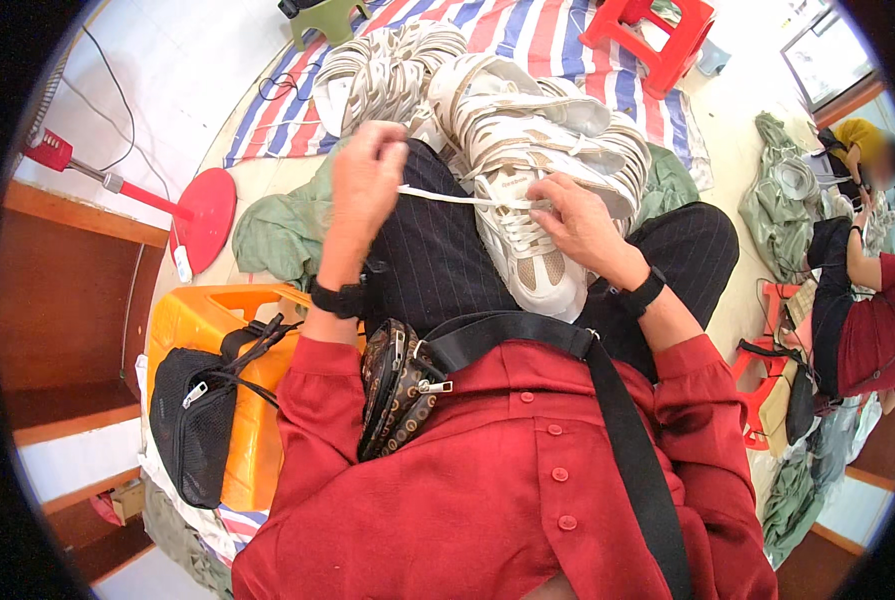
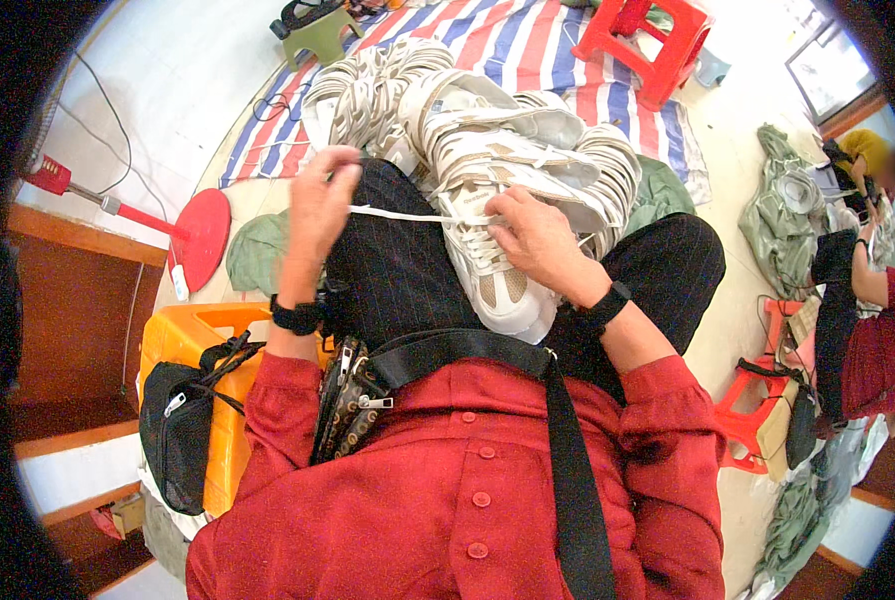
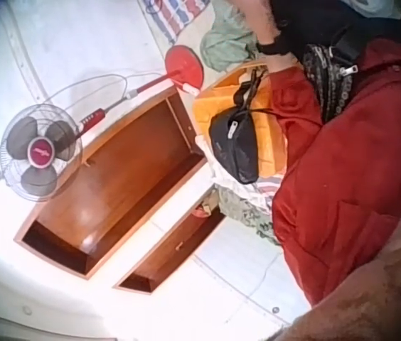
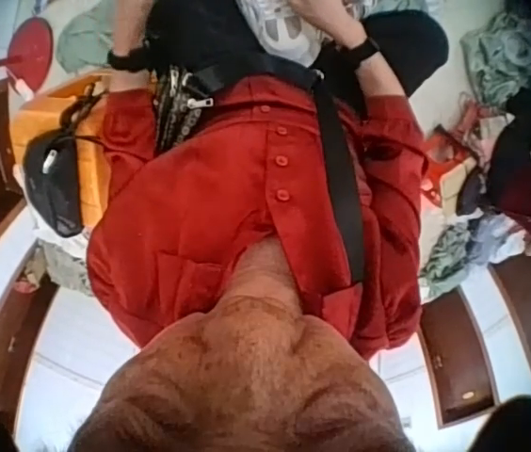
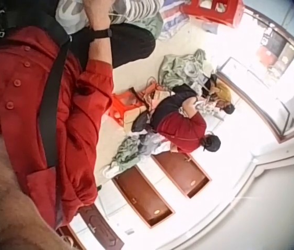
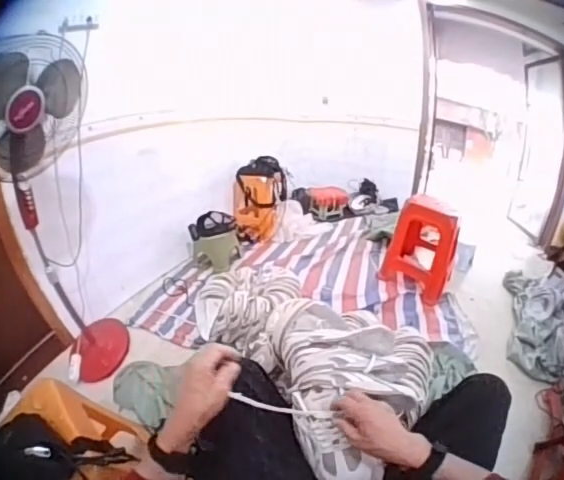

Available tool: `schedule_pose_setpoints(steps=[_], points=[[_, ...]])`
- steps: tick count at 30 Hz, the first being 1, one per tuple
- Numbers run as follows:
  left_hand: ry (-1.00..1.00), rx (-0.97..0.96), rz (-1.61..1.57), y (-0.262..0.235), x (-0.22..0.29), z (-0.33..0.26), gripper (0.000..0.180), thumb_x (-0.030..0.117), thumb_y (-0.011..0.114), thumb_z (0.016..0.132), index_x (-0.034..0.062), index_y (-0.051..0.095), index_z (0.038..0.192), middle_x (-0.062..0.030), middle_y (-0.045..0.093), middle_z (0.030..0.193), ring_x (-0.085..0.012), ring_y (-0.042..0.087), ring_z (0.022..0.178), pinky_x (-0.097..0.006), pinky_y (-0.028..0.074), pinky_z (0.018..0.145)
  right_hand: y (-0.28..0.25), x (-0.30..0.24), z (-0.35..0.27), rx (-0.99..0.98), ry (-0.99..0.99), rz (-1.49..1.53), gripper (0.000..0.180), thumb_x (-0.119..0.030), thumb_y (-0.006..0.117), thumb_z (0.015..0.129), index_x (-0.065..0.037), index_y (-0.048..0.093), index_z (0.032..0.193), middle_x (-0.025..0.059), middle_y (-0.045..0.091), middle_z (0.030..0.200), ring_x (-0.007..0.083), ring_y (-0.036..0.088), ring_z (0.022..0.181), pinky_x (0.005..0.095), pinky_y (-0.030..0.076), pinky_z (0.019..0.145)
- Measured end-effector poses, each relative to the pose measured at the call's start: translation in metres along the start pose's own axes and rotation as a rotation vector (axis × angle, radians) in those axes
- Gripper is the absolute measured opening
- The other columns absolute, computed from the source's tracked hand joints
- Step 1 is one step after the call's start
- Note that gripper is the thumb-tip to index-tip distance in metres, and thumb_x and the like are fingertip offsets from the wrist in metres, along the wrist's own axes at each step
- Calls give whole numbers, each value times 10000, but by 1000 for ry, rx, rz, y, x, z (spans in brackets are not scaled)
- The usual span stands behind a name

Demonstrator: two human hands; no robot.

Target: Lacing a large bundle of shoes together in a manufacturing setting.

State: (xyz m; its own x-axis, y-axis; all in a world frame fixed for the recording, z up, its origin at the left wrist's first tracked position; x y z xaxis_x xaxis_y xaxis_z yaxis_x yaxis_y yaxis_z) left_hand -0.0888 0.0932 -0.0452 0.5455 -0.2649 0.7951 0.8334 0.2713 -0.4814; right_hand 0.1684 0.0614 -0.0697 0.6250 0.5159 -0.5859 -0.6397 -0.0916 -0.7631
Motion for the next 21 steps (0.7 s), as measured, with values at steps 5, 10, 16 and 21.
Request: schedule_pose_setpoints(steps=[5, 10, 16, 21], points=[[313, -560, 269, 77, 4, -31, 279, 153, 599, 772, 50, 592, 1031, -168, 623, 955, -357, 581, 942, -411, 468, 826, 5, 2, 6, -26, -37, -17, 137, -138, 588, 826, -48, 605, 928, 131, 594, 866, 338, 584, 789, 400, 462, 709], [303, -588, 326, 92, 10, -36, 172, 127, 562, 776, 67, 601, 932, -190, 624, 797, -380, 603, 793, -458, 481, 711, -4, 34, 2, -81, 177, 333, 95, -106, 599, 828, -14, 606, 849, 63, 578, 672, 151, 547, 629, 288, 445, 595], [288, -523, 336, 83, 11, -36, 114, 122, 538, 802, 47, 621, 825, -193, 617, 728, -390, 607, 743, -470, 475, 665, -19, 49, 1, -29, 420, 686, 43, -69, 590, 855, -33, 600, 877, -21, 543, 640, 48, 488, 543, 209, 401, 490], [272, -554, 490, 83, 7, -40, 139, 138, 520, 830, 43, 621, 817, -210, 604, 703, -399, 605, 717, -475, 473, 652, -23, 60, 3, 45, 435, 660, 63, -44, 592, 841, -37, 591, 903, -20, 532, 614, 49, 476, 502, 209, 398, 463]])
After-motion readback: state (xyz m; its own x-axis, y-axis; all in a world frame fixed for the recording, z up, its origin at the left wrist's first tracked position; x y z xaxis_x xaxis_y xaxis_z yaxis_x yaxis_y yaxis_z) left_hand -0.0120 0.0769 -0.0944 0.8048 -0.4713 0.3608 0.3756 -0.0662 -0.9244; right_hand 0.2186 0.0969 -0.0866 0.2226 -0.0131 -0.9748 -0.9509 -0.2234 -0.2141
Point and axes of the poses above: each hand's wrist, its own z-axis towards the middle knuckle, its own y-axis out of the palm, x = y × z, the point moved 6 cm from there along z, towards the middle knuckle
